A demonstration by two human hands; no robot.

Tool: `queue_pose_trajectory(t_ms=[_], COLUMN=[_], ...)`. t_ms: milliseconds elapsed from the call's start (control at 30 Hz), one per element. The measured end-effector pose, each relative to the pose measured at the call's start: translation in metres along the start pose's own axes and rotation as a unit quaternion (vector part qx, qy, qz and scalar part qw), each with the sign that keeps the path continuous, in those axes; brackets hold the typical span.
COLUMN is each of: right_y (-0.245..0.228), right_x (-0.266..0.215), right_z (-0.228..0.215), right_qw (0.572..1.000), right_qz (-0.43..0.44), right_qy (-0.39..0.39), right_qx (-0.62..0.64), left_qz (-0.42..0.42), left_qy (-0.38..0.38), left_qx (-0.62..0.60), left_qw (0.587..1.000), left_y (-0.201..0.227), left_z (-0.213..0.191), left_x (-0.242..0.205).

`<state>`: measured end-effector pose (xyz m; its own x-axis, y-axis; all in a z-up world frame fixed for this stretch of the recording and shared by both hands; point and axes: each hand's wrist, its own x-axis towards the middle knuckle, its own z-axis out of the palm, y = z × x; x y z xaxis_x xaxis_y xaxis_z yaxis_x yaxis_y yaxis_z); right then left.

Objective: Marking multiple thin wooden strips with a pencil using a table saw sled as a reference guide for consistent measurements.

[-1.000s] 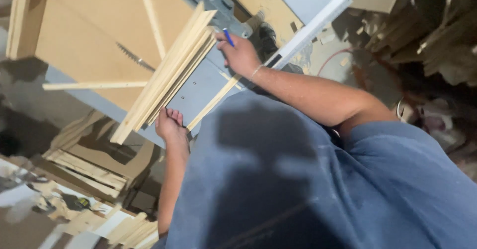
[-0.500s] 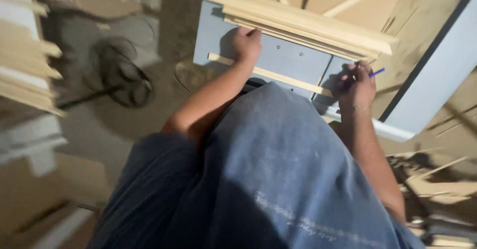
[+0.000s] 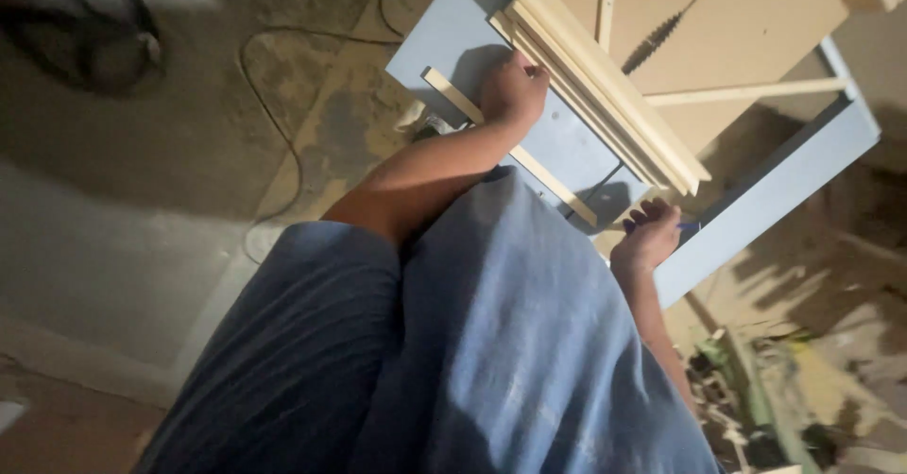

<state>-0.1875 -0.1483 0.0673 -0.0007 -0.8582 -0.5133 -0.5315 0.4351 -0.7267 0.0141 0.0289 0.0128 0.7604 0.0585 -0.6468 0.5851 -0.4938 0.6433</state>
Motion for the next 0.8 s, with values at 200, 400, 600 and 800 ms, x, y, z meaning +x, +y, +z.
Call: queue_pose_trajectory(t_ms=[200,400,600,800], right_y=[-0.037,-0.077,-0.059,-0.045], right_x=[-0.075,-0.112,-0.115,-0.119], right_z=[0.055,0.158,0.211,0.233], right_qw=[0.907,0.517,0.273,0.261], right_qz=[-0.346,-0.684,-0.827,-0.822], right_qy=[-0.220,-0.453,-0.340,-0.262], right_qx=[-0.099,-0.242,-0.355,-0.433], left_qz=[0.020,-0.019,0.042,0.062], left_qy=[-0.003,-0.076,0.005,0.065], left_qx=[0.011,-0.036,0.106,0.264], left_qw=[1.000,0.996,0.993,0.960], left_y=[-0.016,0.002,-0.014,0.019], left_z=[0.012,-0.030,0.013,0.003], left_x=[0.015,-0.002,0.019,0.003])
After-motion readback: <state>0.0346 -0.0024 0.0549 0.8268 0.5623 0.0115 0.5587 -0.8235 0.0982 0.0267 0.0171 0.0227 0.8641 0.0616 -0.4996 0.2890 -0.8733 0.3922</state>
